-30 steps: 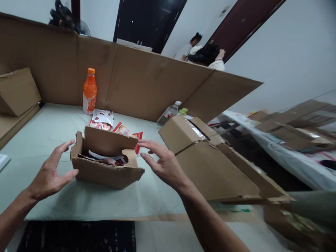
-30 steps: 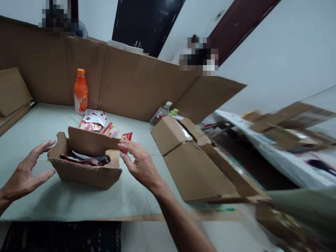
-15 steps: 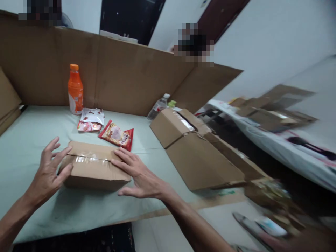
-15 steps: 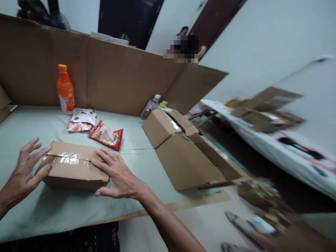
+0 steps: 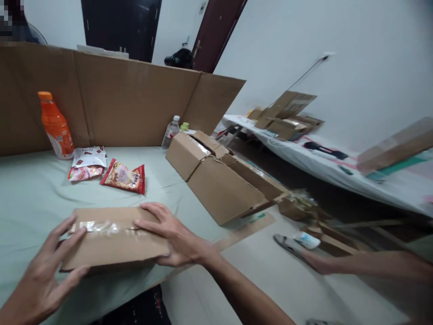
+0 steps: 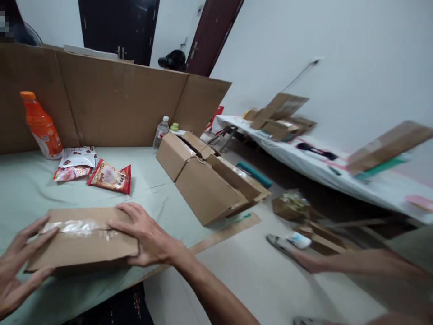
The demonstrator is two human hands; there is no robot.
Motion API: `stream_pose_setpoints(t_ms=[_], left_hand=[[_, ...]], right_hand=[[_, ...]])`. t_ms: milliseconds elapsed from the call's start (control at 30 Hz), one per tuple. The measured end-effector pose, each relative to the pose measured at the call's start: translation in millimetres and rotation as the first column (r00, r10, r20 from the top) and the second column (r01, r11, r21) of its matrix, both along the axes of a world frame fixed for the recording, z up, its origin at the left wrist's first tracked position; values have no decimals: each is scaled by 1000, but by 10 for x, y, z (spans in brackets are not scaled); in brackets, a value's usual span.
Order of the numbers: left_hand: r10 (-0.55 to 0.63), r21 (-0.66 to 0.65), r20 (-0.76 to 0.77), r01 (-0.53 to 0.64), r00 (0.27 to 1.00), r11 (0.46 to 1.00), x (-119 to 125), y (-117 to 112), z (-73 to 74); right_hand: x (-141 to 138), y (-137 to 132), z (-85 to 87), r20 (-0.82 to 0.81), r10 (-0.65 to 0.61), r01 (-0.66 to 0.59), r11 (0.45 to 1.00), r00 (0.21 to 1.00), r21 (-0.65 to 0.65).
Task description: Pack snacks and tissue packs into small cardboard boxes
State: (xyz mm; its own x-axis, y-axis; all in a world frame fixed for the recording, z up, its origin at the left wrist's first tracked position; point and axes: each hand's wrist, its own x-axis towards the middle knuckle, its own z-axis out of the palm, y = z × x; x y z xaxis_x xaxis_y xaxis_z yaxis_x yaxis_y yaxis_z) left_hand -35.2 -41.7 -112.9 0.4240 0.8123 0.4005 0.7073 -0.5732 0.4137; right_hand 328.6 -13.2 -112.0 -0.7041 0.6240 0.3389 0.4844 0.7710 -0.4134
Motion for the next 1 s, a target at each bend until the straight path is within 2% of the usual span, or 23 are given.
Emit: stream_pose_setpoints(t_ms=[67,133,200,267,333,400,467,567,633,700,767,833,867,933,1000], left_hand=[[-145,-8,0,145,989,989,374,139,-1],[-293,-102,7,292,956,951,804,353,5],[-332,-200,37,333,942,921,1220,558,-2],[-343,-264,57,346,938,900,1542,683,-48],[-359,-290,54,359,932,887,1711,707,-147],[-376,-295,34,369,926,881,1712,658,-290],[-376,-283,8,363,927,888,1571,582,-440],[-328,-233,-39,311,944,922,1189,466,-579],[-264,-198,-60,248,963,948,884,384,-593],[-183,-171,-56,171,982,970,572,290,-574],[-91,-136,-38,85,995,987,266,188,-560],[2,-122,-19,-4,1000,993,-17,86,-563],[45,-128,-11,-46,999,991,-143,36,-564],[137,-170,7,-134,991,976,-345,-60,-545],[212,-213,14,-204,977,955,-469,-141,-487]], right_hand=[[338,-363,-53,-5,-156,156,988,988,22],[640,-688,-119,-11,-345,344,934,939,97],[857,-896,-198,-34,-535,530,825,844,194],[981,-925,-278,-70,-693,681,677,717,279],[1025,-749,-334,-91,-804,780,533,587,328],[1017,-388,-337,-65,-879,841,426,472,335],[976,98,-278,11,-927,881,360,375,308],[884,882,-122,112,-957,924,288,268,250],[821,1317,-35,122,-962,938,266,243,223],[773,1595,-7,113,-962,941,266,247,208],[741,1673,-59,76,-963,940,270,259,211],[717,1573,-196,-29,-951,927,293,308,234],[703,1484,-291,-99,-932,917,317,349,243],[662,1313,-511,-184,-865,877,428,467,218],[576,1259,-737,-214,-803,828,557,556,62]])
